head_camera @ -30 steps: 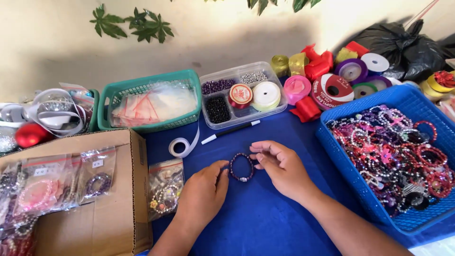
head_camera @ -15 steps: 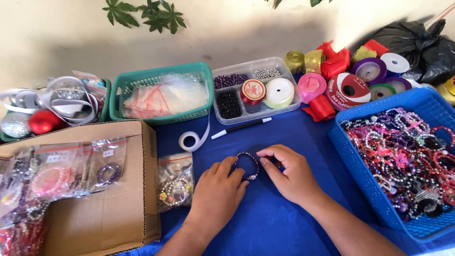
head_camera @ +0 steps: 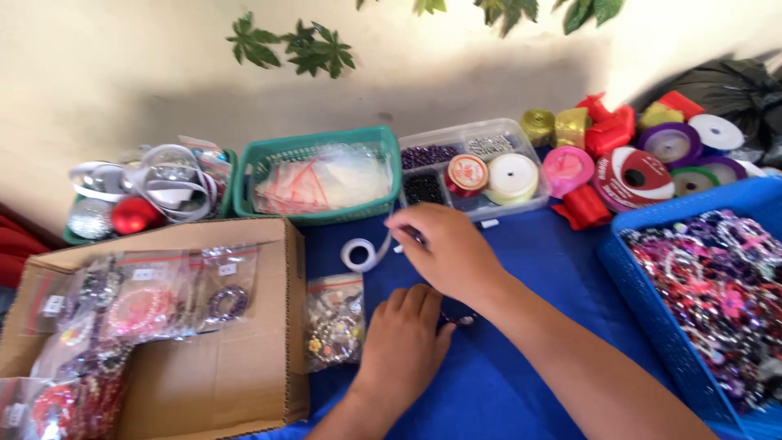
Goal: Packaging handmade bead bracelets into small plastic zip bags.
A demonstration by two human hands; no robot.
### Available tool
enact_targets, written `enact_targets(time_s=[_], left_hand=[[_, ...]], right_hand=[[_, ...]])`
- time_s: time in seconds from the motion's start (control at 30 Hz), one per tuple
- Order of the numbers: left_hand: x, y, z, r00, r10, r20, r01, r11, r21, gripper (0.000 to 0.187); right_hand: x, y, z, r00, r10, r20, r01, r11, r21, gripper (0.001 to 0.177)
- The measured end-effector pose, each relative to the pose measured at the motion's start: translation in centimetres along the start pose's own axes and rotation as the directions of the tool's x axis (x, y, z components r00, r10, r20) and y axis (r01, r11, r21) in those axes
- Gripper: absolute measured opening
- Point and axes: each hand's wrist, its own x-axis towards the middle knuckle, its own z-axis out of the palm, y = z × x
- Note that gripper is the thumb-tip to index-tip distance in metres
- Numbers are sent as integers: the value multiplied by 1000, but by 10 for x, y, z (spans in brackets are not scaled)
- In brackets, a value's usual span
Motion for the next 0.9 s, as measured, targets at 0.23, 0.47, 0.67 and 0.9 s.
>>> enact_targets(time_s=[0.23,0.47,0.67,0.9], left_hand=[[-3,-5,-1,996,15,-91,-17,999,-31,55],[-1,-21,-18,989,-97,-112,103,994,44,37],[-2,-28,-33,960,-185,-210,179,983,-51,32],[1,-18,-36,968,-170,-182,150,981,-120,37]], right_hand=[[117,22,88,995,-91,51,96,989,-111,22],[159,40,116,904,243,350,-83,906,-415,29],[150,69,108,909,136,394,-14,955,-297,17],[137,65,92,967,47,249,-3,985,-174,13]])
